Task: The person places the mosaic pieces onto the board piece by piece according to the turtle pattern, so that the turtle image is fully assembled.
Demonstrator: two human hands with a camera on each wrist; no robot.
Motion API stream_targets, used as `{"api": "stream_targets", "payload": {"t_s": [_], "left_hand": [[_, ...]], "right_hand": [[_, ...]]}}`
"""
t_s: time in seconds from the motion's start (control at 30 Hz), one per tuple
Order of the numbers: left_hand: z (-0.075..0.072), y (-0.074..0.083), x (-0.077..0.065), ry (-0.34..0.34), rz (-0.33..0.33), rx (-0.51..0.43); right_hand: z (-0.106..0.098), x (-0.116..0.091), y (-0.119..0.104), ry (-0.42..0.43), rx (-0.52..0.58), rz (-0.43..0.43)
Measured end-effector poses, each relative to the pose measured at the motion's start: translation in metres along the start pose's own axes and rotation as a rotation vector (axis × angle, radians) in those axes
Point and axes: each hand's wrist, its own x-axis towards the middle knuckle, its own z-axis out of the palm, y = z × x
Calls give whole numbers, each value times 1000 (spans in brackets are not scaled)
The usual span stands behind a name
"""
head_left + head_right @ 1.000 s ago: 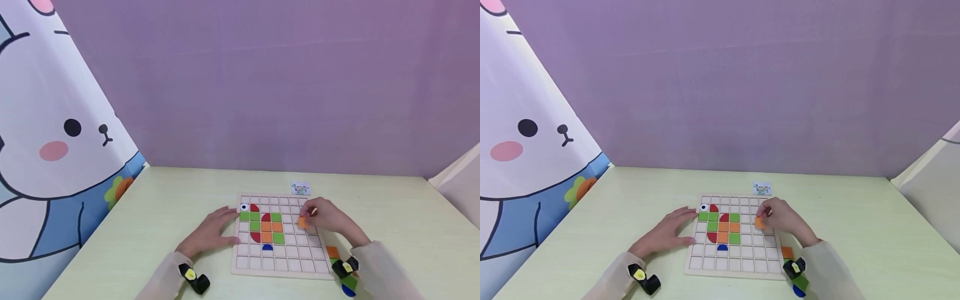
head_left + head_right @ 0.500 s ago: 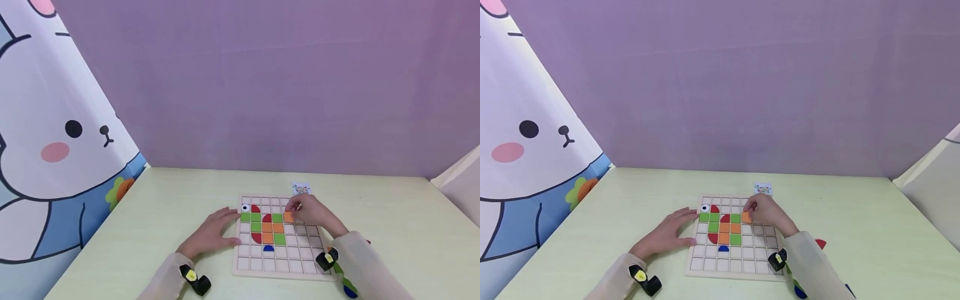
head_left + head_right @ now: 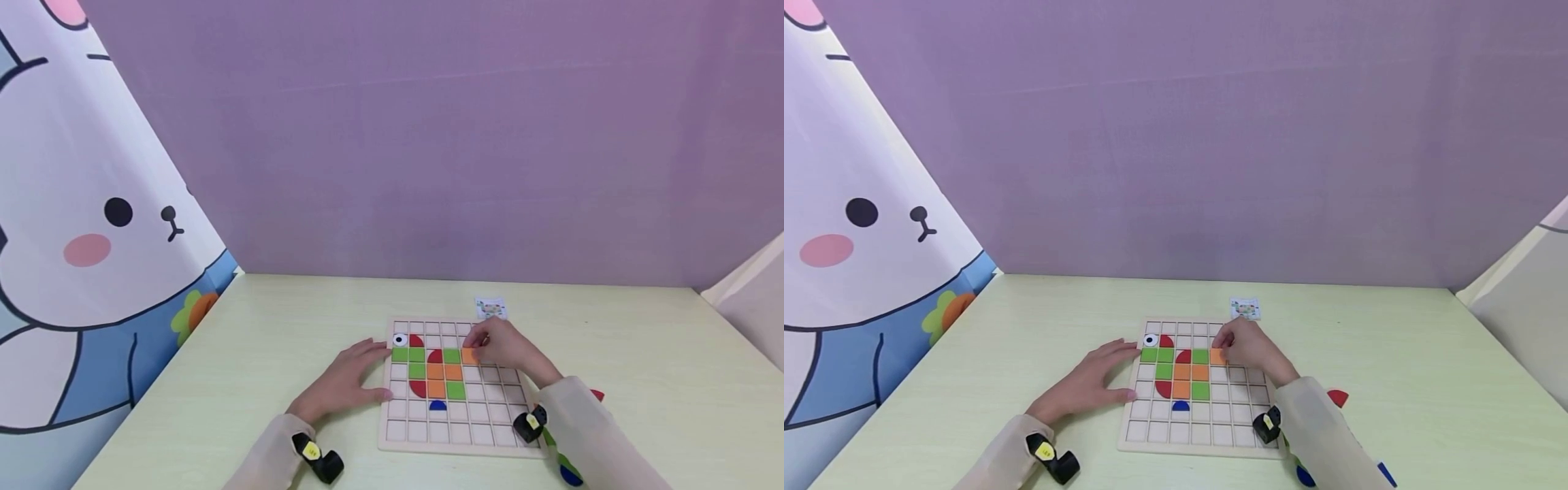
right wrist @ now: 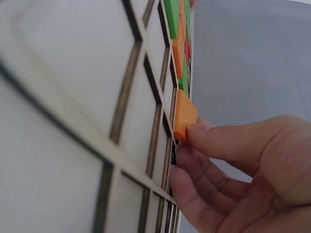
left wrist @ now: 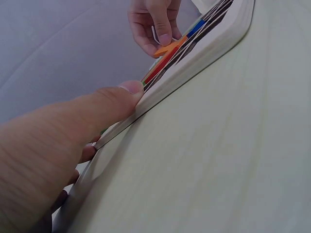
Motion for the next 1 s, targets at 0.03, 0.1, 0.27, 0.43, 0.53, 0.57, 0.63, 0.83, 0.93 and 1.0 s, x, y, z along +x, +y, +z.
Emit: {"api": "stream_targets", "payload": {"t_s": [0.03, 0.1, 0.27, 0.43, 0.53, 0.57, 0.63, 0.83, 0.93, 1.0], "left_hand": [[0, 0, 0, -2, 0, 1], [0, -1, 0, -3, 0, -2], [0, 0, 0, 0, -4, -3], [0, 1, -1, 5, -5, -6], [0, 1, -1, 4, -7, -4], [0, 2, -1, 3, -8, -3], [0, 2, -2, 4, -8, 1], [-2, 4, -2, -2, -14, -3], [-2, 4, -2, -3, -15, 1], [-2, 3, -2, -2, -18, 6]], "right_hand": [[0, 0, 0, 3, 0, 4], [1, -1, -1, 12, -1, 9], [3, 1, -1, 28, 1, 57], [4, -1, -2, 33, -18, 73], [2, -4, -3, 36, -28, 89], [1, -6, -3, 36, -29, 99], [0, -9, -3, 40, -34, 121], [-7, -19, -3, 49, -69, 131], [-10, -27, -2, 54, -74, 120], [-12, -32, -2, 56, -72, 111]]}}
